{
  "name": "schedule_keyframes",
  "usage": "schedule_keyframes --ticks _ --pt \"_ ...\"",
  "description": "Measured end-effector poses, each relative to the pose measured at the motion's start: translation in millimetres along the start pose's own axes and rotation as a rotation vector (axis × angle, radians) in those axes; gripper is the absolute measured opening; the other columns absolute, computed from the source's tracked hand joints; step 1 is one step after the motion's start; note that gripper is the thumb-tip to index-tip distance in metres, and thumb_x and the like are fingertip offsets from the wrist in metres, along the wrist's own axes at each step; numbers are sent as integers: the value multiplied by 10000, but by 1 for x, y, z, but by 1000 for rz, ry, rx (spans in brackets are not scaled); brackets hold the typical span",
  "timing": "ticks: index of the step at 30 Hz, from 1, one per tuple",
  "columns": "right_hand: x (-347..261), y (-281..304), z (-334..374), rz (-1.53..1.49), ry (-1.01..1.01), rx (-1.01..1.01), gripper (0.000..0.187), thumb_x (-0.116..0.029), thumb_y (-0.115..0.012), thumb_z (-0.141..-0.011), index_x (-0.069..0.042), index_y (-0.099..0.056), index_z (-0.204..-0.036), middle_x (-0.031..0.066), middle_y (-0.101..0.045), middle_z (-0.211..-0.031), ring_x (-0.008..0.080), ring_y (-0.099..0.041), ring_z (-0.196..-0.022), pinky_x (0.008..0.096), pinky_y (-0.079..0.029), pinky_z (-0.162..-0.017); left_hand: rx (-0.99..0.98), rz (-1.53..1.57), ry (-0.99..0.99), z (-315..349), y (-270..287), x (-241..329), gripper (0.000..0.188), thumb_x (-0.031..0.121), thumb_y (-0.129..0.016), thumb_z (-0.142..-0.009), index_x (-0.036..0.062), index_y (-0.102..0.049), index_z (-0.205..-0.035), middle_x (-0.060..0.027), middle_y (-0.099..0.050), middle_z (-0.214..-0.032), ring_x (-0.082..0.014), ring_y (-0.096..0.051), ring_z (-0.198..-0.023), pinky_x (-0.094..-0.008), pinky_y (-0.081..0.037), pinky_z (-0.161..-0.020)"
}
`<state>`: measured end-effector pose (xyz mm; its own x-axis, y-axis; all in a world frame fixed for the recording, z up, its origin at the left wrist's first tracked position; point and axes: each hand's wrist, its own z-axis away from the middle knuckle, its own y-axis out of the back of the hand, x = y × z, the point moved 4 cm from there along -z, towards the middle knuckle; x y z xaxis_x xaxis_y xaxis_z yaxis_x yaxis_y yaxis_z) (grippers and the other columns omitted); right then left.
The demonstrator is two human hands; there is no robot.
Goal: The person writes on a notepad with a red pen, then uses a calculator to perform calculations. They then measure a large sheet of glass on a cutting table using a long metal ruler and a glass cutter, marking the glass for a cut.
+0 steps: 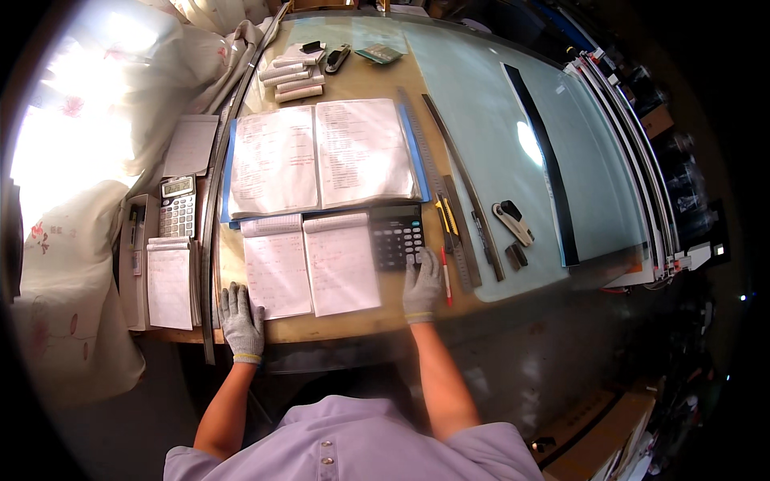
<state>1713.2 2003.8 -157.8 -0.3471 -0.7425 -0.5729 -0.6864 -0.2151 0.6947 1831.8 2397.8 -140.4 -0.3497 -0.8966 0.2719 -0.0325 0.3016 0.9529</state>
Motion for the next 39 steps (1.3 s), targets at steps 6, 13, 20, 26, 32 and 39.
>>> schedule_keyframes --ticks 6,13,20,26,32,39 --pt "1 1 -1 -9 -9 -46 394 -238 -603 -1021 5 -564 -1329 223 -578 -1351 405 -554 -1265 480 -447 -1069 4 13 -4 0 1 1 633 308 -650 -953 17 -477 -1488 -190 -413 -1591 -421 -306 -1502 -525 -213 -1249" --pt "2 0 0 -3 -11 -38 385 -209 -618 -1008 6 -572 -1324 220 -584 -1346 401 -559 -1263 474 -449 -1074 -2 7 -3 0 1 1 631 308 -649 -953 16 -477 -1485 -197 -415 -1586 -427 -308 -1499 -524 -212 -1250" --pt "1 0 0 -4 -2 -33 392 -215 -619 -1009 14 -571 -1323 224 -583 -1346 401 -558 -1263 471 -450 -1073 1 6 -4 0 1 1 628 321 -641 -959 11 -482 -1481 -196 -424 -1580 -427 -310 -1498 -526 -212 -1249" --pt "-1 2 0 13 -6 -28 384 -220 -626 -1008 9 -577 -1312 222 -598 -1330 398 -568 -1255 473 -440 -1077 -1 17 7 -1 4 4 618 329 -634 -964 12 -493 -1475 -199 -421 -1580 -431 -313 -1494 -528 -221 -1246" --pt "1 0 0 38 29 9 368 -232 -639 -1007 -3 -591 -1291 215 -620 -1305 393 -582 -1238 469 -437 -1071 9 -5 -2 -1 4 3 621 332 -638 -964 19 -487 -1479 -199 -436 -1569 -430 -322 -1490 -527 -236 -1240" --pt "1 0 0 19 -4 15 376 -265 -626 -1016 -9 -595 -1290 206 -620 -1307 386 -582 -1239 467 -437 -1072 17 0 -18 0 2 2 610 319 -639 -966 26 -488 -1479 -194 -431 -1577 -417 -327 -1493 -522 -246 -1237"
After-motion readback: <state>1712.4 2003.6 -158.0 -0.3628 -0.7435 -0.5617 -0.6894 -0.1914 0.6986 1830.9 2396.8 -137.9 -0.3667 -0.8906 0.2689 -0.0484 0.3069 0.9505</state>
